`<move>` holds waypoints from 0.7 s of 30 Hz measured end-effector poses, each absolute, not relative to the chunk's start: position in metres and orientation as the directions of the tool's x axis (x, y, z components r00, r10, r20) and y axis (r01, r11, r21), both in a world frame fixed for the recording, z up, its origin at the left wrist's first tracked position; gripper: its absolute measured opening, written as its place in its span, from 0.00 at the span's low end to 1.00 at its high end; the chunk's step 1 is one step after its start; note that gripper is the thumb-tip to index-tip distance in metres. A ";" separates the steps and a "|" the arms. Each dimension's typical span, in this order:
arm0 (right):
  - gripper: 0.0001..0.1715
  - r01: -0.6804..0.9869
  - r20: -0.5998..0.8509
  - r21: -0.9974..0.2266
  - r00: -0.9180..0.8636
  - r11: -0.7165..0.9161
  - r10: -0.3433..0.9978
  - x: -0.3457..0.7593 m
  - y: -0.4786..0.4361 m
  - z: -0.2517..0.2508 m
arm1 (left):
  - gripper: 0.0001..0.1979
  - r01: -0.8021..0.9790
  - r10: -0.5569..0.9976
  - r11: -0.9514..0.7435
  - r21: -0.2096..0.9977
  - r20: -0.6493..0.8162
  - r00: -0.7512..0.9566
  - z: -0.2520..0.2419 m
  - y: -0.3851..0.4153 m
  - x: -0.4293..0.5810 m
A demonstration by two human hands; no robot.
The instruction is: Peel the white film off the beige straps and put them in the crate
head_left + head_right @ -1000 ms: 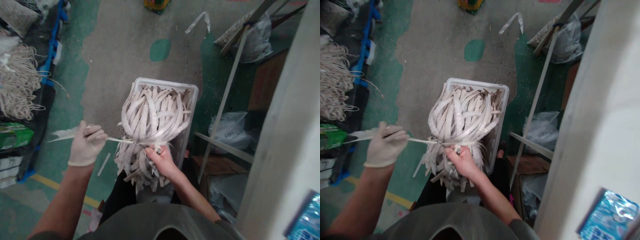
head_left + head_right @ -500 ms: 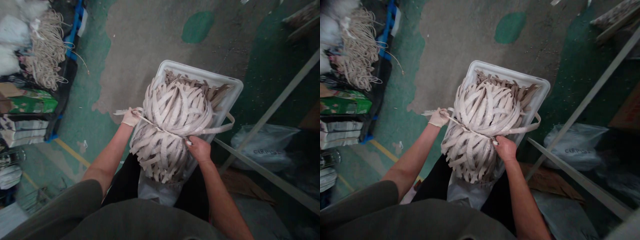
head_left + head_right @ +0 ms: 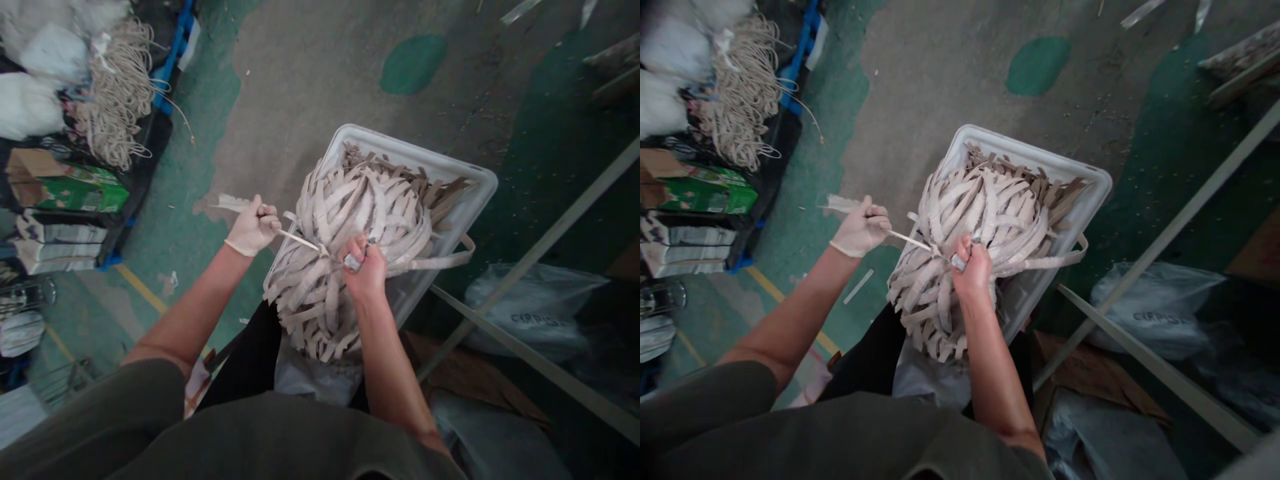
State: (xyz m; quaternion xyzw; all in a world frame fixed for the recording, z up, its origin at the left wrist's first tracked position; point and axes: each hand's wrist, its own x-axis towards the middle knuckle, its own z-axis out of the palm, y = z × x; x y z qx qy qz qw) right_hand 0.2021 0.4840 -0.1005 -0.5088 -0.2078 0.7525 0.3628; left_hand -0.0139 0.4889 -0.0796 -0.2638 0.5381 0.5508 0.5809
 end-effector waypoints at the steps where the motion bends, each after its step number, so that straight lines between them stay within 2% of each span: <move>1: 0.12 -0.354 -0.618 -0.652 -0.264 -0.670 0.741 0.208 0.486 -0.089 | 0.23 -0.908 0.367 0.293 0.300 -0.912 -0.183 -0.065 0.490 -0.015; 4: 0.16 -0.363 -0.579 -0.650 -0.332 -0.668 0.745 0.230 0.484 -0.066 | 0.23 -0.897 0.348 0.331 0.294 -0.921 -0.173 -0.045 0.487 -0.018; 6: 0.21 -0.319 -0.542 -0.689 -0.369 -0.651 0.755 0.243 0.481 -0.073 | 0.23 -0.907 0.328 0.311 0.285 -0.928 -0.179 -0.058 0.482 -0.018; 11: 0.23 -0.215 -0.603 -0.681 -0.379 -0.700 0.702 0.278 0.470 -0.150 | 0.23 -0.912 0.185 0.326 0.248 -0.963 -0.195 -0.136 0.463 -0.015; 14: 0.18 -0.146 -0.639 -0.682 -0.358 -0.717 0.681 0.296 0.457 -0.184 | 0.24 -0.917 0.138 0.327 0.230 -0.971 -0.194 -0.148 0.463 -0.010; 16: 0.18 -0.051 -0.632 -0.710 -0.392 -0.702 0.668 0.303 0.449 -0.192 | 0.25 -0.898 0.243 0.341 0.278 -0.949 -0.201 -0.133 0.476 -0.001; 18: 0.24 0.062 -0.610 -0.742 -0.476 -0.667 0.634 0.304 0.444 -0.194 | 0.27 -0.841 0.446 0.410 0.352 -0.882 -0.152 -0.107 0.498 0.019; 21: 0.26 0.204 -0.561 -0.803 -0.577 -0.560 0.593 0.298 0.443 -0.192 | 0.27 -0.617 0.709 0.569 0.543 -0.704 0.034 -0.076 0.533 0.078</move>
